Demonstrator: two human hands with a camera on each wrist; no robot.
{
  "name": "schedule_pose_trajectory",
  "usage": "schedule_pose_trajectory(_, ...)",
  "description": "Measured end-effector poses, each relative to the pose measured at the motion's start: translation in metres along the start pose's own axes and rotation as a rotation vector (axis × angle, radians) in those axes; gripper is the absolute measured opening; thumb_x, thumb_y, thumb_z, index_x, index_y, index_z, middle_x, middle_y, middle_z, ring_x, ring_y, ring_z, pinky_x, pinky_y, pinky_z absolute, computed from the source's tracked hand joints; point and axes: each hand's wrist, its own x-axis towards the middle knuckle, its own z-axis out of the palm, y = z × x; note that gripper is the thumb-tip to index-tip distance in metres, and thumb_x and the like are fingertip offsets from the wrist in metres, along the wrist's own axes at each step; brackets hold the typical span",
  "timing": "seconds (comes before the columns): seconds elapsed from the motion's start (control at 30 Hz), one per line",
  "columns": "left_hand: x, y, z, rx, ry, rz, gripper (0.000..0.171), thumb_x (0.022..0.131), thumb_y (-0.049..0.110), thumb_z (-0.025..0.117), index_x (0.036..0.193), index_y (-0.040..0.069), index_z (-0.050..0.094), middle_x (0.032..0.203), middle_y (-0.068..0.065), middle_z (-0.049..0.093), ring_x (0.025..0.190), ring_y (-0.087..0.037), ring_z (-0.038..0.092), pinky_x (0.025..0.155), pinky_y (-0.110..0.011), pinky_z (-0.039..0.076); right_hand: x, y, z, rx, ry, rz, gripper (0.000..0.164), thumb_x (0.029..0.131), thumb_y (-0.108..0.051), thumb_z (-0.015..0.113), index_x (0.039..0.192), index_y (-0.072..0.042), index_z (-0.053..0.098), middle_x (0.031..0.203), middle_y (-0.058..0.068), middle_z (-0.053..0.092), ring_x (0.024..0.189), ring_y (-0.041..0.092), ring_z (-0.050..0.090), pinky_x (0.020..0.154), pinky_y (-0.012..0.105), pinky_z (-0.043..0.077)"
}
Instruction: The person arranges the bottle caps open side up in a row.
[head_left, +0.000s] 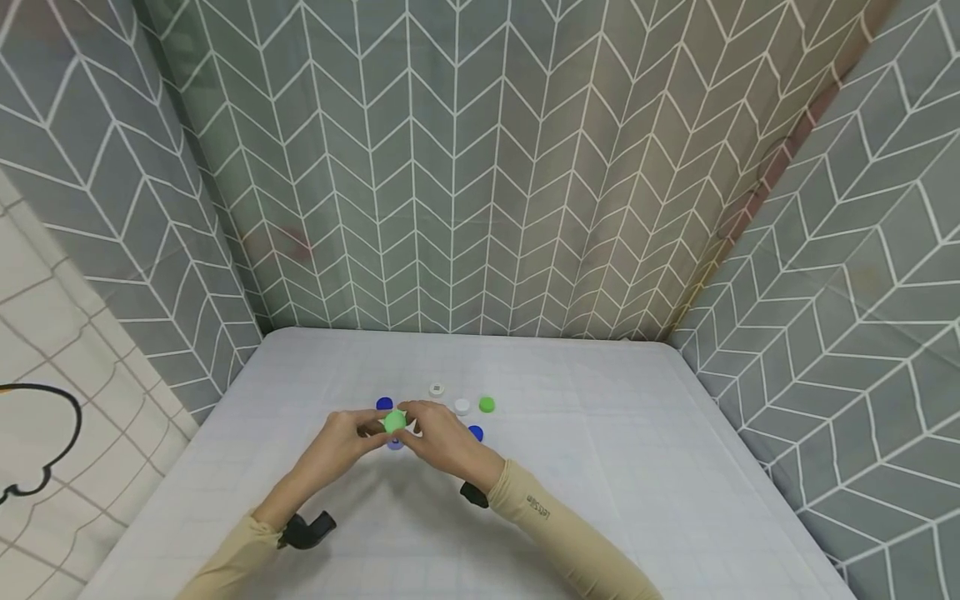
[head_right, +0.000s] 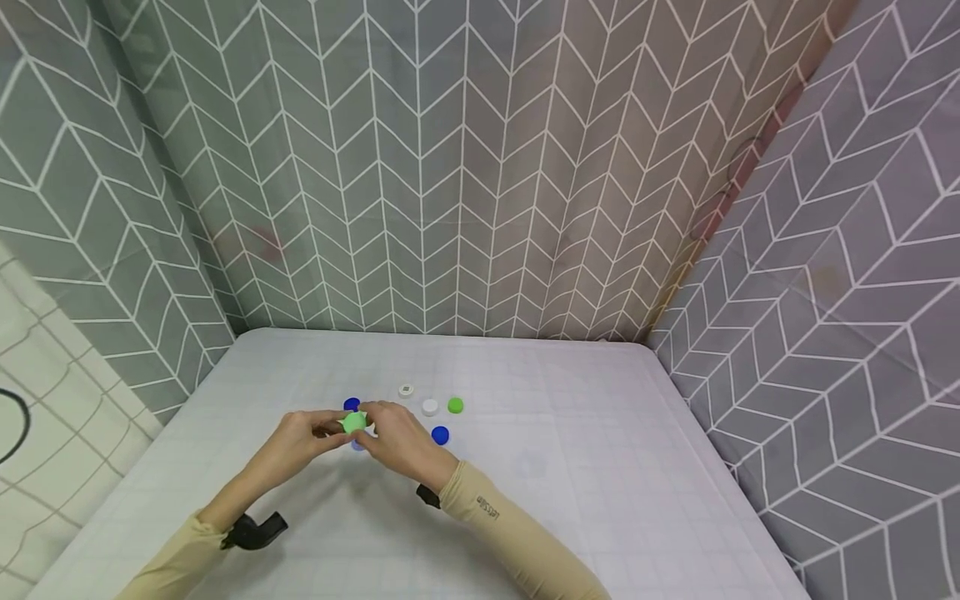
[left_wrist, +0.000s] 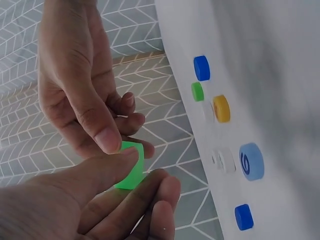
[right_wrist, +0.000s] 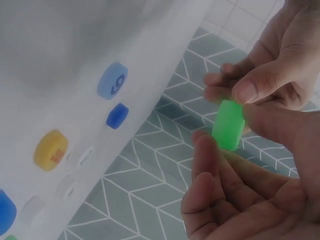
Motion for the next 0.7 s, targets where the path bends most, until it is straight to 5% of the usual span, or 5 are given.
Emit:
schedule_pose_trajectory(0.43, -0.0011, 0.0003, -0.0003, -0.067, -0.003, -0.038, 0.038, 0.083, 0.018, 0.075, 0.118, 0.004, 0.065, 0.091, -0.006, 0.075, 0.089, -0.024, 0.071, 0.075, -0.037, 0.057, 0.0000, -0.0011, -0.0026, 0.008, 0.020, 0.010, 0.034, 0.092, -0.023, 0.066, 0.122, -0.007, 0.064, 0.106, 0.003, 0.068, 0.084, 0.008, 0.064, 0.065, 0.010, 0.047)
schedule_pose_trajectory(0.7, -0.0011, -0.0013, -0.0003, -0.128, 0.004, -0.094, 0.036, 0.089, 0.034, 0.068, 0.117, 0.011, 0.067, 0.108, -0.012, 0.072, 0.098, -0.027, 0.071, 0.083, -0.048, 0.055, -0.0011, -0.0008, -0.0020, 0.036, 0.067, -0.017, 0.024, 0.093, -0.017, 0.065, 0.115, -0.007, 0.065, 0.104, 0.002, 0.067, 0.084, 0.004, 0.062, 0.070, 0.011, 0.048)
